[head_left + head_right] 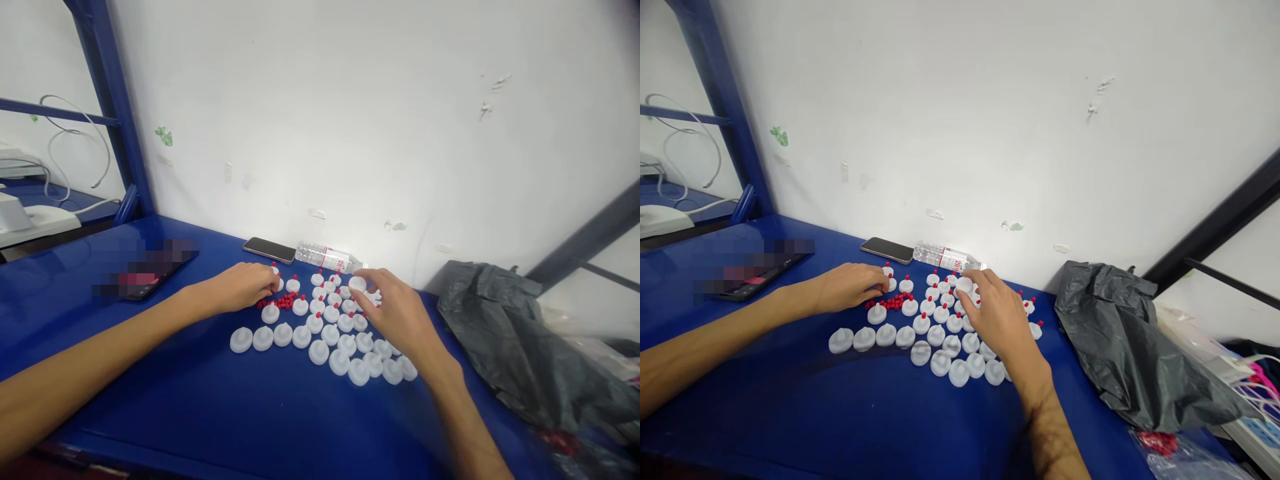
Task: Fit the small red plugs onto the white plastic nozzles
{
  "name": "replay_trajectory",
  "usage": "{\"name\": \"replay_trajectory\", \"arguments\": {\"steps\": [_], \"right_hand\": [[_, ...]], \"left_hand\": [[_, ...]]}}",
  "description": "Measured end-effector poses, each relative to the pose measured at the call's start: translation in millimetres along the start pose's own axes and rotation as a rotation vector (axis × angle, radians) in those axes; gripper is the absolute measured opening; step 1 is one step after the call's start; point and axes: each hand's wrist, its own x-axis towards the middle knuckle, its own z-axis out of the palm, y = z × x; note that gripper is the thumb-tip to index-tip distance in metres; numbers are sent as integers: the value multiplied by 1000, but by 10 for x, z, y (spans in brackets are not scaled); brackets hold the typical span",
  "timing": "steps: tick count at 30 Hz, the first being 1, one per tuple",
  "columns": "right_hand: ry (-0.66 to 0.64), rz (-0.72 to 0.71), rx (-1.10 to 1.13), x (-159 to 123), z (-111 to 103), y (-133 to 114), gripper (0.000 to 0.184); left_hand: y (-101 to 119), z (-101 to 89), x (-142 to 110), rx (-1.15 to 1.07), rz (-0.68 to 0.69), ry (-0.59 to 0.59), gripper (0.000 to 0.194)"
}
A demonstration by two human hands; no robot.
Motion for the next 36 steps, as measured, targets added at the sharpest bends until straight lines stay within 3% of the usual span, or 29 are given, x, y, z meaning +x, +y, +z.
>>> {"name": "replay_trajectory", "arguments": {"steps": [5,11,15,21,26,36], "right_hand": [[35,-104,12,-21,123,-95,30],[-17,-122,28,-47,204,-200,32],[61,-186,33,-63,251,-223,34],[50,-203,39,-53,250,-248,33],[29,-203,50,-59,246,-262,33],[13,-205,24,-54,256,-280,33]], "left_hand": [[52,0,2,7,36,68,21],[141,-59,1,-35,39,157,24],[161,-86,-13,-19,36,163,23],[110,-174,-42,9,35,73,22],[64,-262,-120,-115,-47,-9,20],[49,-321,-139,-222,-49,-146,18]]}}
